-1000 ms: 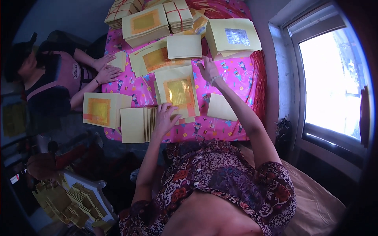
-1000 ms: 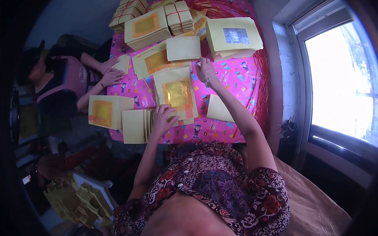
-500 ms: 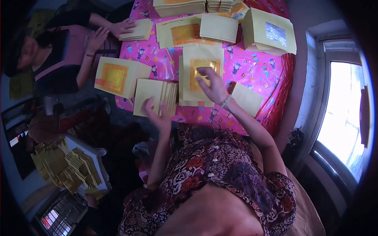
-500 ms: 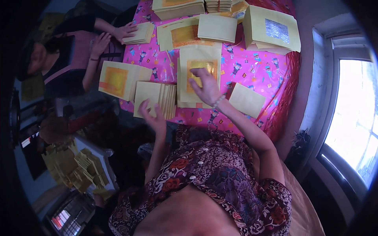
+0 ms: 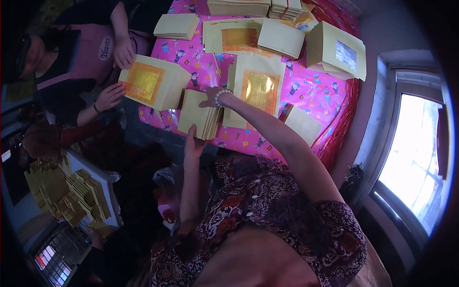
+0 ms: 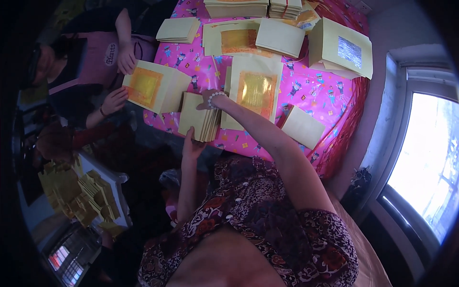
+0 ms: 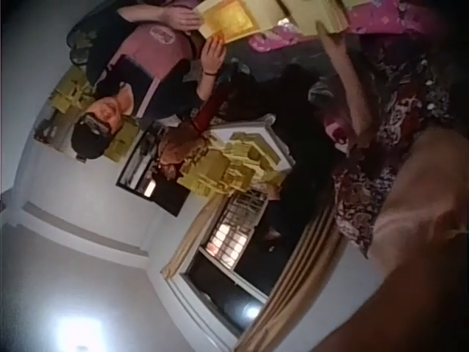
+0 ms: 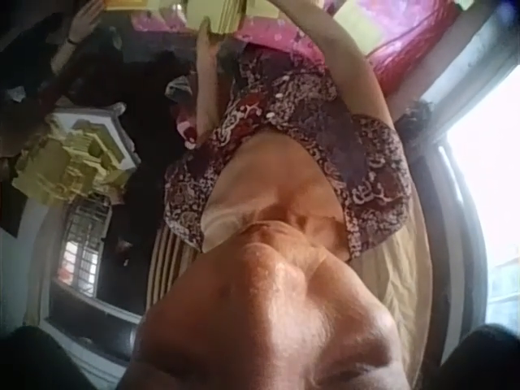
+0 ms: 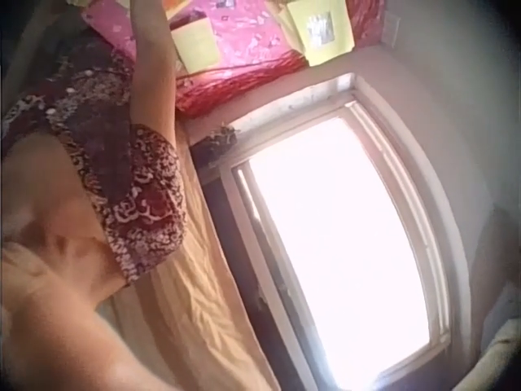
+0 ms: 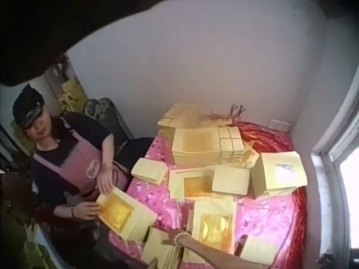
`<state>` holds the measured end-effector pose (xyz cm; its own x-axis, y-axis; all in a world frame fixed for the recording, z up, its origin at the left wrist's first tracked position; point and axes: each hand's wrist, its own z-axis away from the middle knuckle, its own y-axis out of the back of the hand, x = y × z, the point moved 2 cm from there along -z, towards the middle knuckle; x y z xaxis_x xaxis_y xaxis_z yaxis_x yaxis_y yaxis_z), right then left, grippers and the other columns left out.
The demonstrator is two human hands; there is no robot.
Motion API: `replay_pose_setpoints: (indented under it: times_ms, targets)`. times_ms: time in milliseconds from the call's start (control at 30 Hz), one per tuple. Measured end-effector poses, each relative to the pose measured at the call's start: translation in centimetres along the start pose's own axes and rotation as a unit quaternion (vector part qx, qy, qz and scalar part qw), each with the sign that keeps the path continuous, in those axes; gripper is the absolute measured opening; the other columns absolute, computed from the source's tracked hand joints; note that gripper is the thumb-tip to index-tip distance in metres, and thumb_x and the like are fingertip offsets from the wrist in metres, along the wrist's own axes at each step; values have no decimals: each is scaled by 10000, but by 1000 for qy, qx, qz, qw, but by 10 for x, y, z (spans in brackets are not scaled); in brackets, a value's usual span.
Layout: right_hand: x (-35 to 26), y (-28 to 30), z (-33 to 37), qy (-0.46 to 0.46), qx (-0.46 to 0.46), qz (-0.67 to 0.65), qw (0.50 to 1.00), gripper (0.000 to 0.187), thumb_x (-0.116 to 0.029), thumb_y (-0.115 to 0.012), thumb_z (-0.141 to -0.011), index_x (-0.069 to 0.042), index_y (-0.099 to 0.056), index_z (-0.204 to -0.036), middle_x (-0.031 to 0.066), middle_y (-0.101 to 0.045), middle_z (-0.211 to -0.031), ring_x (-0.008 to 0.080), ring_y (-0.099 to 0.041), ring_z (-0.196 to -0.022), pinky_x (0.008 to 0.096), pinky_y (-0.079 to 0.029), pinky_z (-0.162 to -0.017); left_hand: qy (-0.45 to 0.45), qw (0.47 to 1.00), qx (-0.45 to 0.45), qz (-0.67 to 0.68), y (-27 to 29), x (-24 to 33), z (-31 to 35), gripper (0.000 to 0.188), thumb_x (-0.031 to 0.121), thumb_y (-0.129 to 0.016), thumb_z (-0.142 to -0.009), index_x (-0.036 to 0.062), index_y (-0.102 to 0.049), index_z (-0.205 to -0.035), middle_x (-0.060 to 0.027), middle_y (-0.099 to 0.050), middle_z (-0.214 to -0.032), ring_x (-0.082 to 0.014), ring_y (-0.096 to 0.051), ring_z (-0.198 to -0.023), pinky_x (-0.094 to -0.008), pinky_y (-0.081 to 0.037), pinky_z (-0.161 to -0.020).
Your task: Counting, stacking, and tying bundles of joss paper with red string.
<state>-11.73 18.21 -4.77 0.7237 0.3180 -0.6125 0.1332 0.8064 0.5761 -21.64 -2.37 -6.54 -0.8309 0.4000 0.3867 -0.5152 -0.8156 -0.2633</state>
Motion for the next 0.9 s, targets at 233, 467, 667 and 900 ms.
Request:
replay_pose_setpoints:
  times_ms: [233, 467, 667, 900]
  targets:
    - [14, -12, -16, 12, 4, 44, 999, 743, -581, -647, -679, 34, -588, -1091, 208, -601, -1103, 324, -593, -1013, 399, -473, -874, -44, 999, 0, -26, 4, -10, -19, 367, 335, -707, -763, 151, -569, -1049, 6, -610, -932, -137, -577, -825, -289, -456, -694]
    - [10, -20, -13, 20, -122, 27, 992, 869, -587, -679, -646, 82, -485, -1166, 242, -572, -1128, 336, -569, -1042, 392, -449, -884, -9, 998, -21, 54, 10, -27, -7, 343, 258, -679, -781, 109, -559, -1066, -19, -609, -996, -174, -591, -920, -332, -498, -751]
    - [-7, -53, 8, 44, -77, 33, 995, 799, -554, -705, -628, 57, -538, -1114, 233, -600, -1068, 341, -589, -994, 397, -465, -860, -24, 985, -124, 120, 47, -51, -7, 436, 233, -609, -808, 50, -491, -1186, -78, -575, -1137, -239, -561, -1043, -408, -463, -882]
    - [-19, -90, 28, 14, 8, -7, 1000, 749, -590, -675, -621, 39, -622, -1025, 197, -634, -1020, 311, -625, -931, 384, -502, -810, -28, 990, -117, 71, 78, -47, -2, 523, 369, -565, -851, 43, -455, -1245, -107, -574, -1155, -274, -576, -1025, -440, -475, -859]
